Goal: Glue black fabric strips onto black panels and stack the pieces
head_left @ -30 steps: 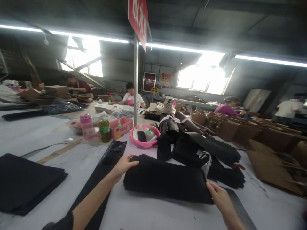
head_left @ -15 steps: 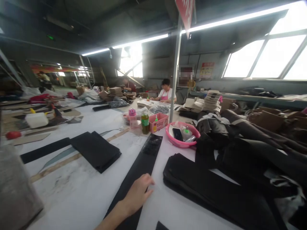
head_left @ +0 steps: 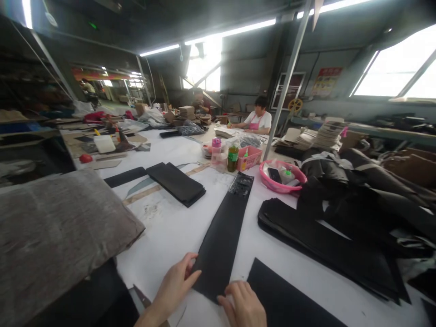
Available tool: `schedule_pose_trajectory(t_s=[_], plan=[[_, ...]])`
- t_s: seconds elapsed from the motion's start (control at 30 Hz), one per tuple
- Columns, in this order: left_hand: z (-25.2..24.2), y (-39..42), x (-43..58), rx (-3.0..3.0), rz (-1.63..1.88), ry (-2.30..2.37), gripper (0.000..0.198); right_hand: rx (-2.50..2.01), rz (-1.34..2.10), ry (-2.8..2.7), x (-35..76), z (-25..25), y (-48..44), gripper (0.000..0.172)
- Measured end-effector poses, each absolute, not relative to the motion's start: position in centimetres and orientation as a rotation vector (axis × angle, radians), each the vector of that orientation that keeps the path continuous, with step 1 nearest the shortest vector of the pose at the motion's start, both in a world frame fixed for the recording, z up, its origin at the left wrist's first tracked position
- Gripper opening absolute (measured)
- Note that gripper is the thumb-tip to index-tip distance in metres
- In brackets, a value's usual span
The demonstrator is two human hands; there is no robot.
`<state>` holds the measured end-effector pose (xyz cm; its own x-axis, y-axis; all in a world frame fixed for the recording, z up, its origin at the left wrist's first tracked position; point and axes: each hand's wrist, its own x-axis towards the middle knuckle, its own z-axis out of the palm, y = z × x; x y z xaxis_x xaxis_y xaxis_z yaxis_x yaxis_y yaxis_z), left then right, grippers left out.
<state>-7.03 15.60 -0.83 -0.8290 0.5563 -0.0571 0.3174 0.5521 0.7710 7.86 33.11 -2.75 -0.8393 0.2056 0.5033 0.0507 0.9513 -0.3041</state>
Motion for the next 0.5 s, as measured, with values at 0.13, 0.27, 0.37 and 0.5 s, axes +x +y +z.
schedule_pose_trajectory(t_s=[0.13, 0.27, 0.37, 0.5], plan=[[-0.1, 16.4, -7.1, 0.514, 1.45, 2.173, 0.046, -0.179, 0.37, -2.516, 5.4, -4.3, 28.7, 0.044], [1.4, 17.4, -7.2, 0.212, 1.655, 1.788, 0.072, -0.33, 0.614, -2.401, 4.4, -5.0, 27.3, 0.034], [2.1, 17.7, -7.1, 0.139, 1.779, 1.624, 0.075, -0.437, 1.027, -2.305, 4.1, -3.7, 28.7, 0.034], [2.4, 17.5, -7.2, 0.207, 1.837, 1.732, 0.054, -0.738, 1.38, -2.014, 4.5, -1.1, 31.5, 0.043]])
